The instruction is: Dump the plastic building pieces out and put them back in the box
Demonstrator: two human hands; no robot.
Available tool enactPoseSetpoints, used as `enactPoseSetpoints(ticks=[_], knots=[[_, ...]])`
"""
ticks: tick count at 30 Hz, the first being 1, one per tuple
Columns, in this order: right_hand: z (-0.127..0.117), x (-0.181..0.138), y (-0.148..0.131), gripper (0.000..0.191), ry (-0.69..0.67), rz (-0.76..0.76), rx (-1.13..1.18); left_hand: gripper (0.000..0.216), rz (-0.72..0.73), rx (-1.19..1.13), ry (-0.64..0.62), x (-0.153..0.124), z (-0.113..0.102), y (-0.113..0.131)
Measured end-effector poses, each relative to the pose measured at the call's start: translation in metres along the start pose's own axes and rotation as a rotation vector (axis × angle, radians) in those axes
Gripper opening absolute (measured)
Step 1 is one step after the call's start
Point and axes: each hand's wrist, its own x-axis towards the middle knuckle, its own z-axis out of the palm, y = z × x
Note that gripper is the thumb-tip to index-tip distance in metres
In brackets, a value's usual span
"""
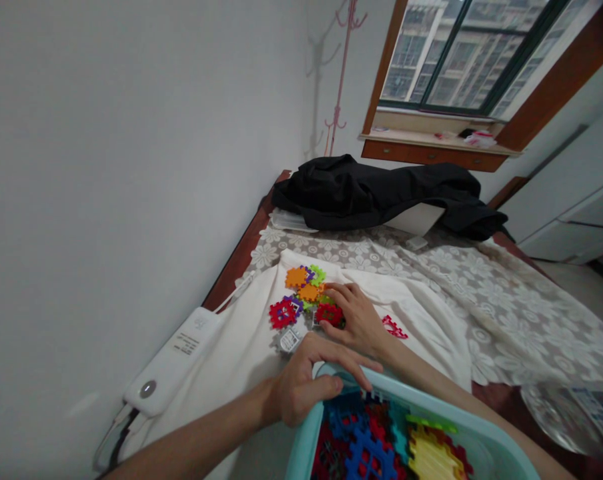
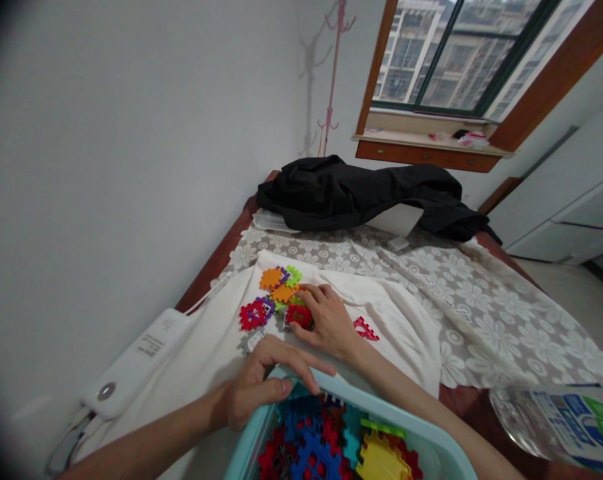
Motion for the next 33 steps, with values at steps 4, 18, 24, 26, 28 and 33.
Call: enactPoseSetpoints(ticks=[4, 18, 24, 26, 28, 33], knots=[[-0.001, 0.0, 0.0, 0.051, 0.003, 0.007, 0.016, 0.03, 0.002, -0.009, 0.005, 0.0, 0.0, -0.001], [-0.004, -0.002, 0.004, 0.048, -0.018, -0.074, 0.097, 0.031, 0.012, 0.02, 0.001, -0.002, 0.0, -0.007], [-0.003, -0.007, 0.008, 0.048, 0.001, -0.083, 0.185, 0.031, 0.023, 0.012, -0.012, -0.002, -0.001, -0.007], [-0.003, -0.008, 0.011, 0.05, 0.051, -0.049, 0.272, 0.03, 0.016, 0.027, -0.011, -0.002, -0.001, -0.005], [-0.006, -0.008, 0.013, 0.05, 0.12, 0.02, 0.382, 0.03, 0.002, 0.029, -0.004, -0.002, -0.001, -0.005], [-0.017, 0.0, 0.016, 0.051, 0.32, 0.229, 0.699, 0.031, 0.005, -0.002, 0.001, -0.002, -0.001, -0.008]])
